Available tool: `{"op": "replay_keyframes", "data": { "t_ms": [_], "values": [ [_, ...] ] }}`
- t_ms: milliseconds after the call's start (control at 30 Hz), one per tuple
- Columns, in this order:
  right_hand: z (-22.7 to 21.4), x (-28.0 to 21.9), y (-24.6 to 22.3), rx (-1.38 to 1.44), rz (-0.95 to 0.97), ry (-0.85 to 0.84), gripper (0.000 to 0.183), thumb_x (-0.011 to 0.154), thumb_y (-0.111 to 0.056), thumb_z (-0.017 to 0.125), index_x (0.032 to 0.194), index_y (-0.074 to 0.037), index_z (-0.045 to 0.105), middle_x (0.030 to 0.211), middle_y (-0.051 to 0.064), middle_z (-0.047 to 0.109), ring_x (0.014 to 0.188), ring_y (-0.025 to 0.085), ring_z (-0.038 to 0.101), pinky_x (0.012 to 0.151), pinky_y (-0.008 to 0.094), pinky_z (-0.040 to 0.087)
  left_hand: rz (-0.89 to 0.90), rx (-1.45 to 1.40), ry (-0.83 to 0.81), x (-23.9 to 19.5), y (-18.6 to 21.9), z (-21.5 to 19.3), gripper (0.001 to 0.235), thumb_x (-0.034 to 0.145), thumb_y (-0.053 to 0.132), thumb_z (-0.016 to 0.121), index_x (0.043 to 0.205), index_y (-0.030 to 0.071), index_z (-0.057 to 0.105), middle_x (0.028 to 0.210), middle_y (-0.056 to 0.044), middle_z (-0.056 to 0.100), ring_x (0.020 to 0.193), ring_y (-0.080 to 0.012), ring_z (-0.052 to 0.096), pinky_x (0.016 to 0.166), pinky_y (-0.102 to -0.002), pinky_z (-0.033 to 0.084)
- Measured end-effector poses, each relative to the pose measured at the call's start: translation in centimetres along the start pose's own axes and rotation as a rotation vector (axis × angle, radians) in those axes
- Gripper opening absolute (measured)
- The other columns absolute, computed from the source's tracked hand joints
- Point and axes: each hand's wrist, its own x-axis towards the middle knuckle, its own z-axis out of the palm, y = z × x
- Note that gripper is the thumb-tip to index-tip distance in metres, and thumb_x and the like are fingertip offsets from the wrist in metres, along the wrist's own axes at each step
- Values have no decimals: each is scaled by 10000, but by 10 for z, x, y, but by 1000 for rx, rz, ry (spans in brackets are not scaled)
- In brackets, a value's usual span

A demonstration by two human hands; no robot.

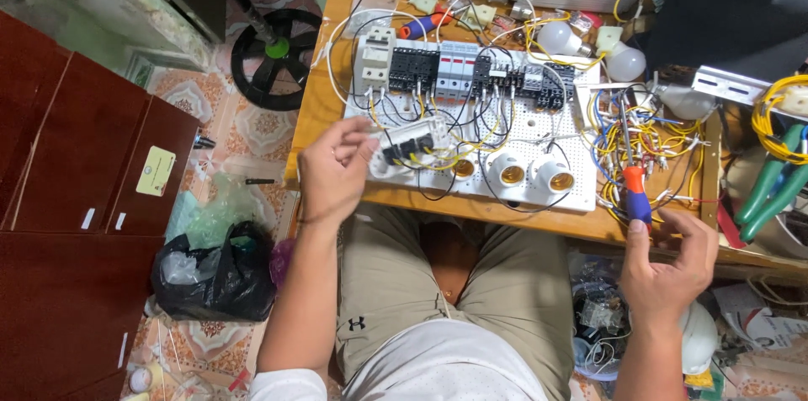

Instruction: The person strips a black wire with a screwdriver, then connects it to a white switch module on a breadboard. They continue to route and secure wires to the switch and nearby components, adjusting connections by hand.

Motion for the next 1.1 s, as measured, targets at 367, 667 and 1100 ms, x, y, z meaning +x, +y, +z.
{"op": "replay_keyframes", "data": {
  "t_ms": [367,667,1100],
  "values": [
    [6,13,-45,79,-100,-109,171,1076,-13,723,1192,76,635,1154,246,621,966,306,561,822,394,478,-80,256,-140,51,-30,-53,180,1011,154,610,1138,212,723,1169,-28,725,992,-188,690,736,-341,596],
    [50,29,-133,288,-245,-452,204,937,-167,746,1110,-61,727,950,102,690,761,245,664,701,353,526,435,439,-57,71,-16,-87,204,1017,52,620,1087,127,797,1011,-119,699,904,-346,676,801,-441,546],
    [169,87,-188,90,-724,-982,283,961,-381,695,1086,-140,773,983,43,747,847,254,615,802,389,439,910,125,145,69,-24,-59,160,996,-165,650,1104,-70,721,1008,-185,679,917,-303,682,793,-356,561]
  ]
}}
